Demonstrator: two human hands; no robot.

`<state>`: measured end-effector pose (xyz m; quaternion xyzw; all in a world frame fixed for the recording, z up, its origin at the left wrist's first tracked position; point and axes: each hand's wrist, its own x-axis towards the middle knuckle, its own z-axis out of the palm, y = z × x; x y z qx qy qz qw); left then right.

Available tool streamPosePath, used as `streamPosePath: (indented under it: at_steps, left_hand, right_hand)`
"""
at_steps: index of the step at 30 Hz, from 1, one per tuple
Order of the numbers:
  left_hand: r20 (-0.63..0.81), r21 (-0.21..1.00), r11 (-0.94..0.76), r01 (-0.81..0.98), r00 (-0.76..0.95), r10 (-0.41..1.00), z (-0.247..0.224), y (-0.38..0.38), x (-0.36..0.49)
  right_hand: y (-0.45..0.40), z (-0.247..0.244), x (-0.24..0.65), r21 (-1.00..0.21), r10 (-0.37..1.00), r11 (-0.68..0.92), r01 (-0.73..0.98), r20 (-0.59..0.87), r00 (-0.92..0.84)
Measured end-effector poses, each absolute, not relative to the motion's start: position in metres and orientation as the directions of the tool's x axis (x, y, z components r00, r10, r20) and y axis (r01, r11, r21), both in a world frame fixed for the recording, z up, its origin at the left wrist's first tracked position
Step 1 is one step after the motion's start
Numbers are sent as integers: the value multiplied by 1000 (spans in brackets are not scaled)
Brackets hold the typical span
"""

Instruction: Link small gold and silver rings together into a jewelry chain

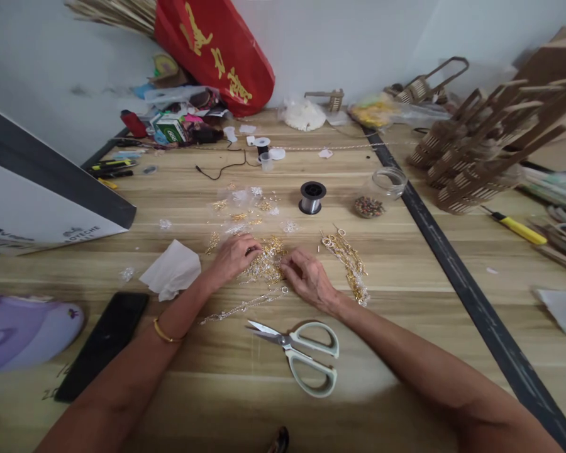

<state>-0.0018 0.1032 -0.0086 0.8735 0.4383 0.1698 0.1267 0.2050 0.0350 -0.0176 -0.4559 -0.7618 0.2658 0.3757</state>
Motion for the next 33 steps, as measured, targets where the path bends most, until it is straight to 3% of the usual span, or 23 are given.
streamPosePath:
  at_steps: [10,18,24,33]
  left_hand:
    - [190,482,-586,651,575,796,-3,110,-11]
    - [235,518,-595,615,566,790,-5,109,-13]
    - [281,501,-616,608,559,780,-11,110,-13]
    - [235,462,-613,641,578,781,-11,109,-9]
  right_hand:
    - [39,-19,204,-863,963,244,441,165,-211]
    - [61,7,200,-942,984,129,309,84,-155]
    - [71,5,194,-940,986,104,325,55,-157]
    - [75,-17,191,-952,983,145,270,108,-149]
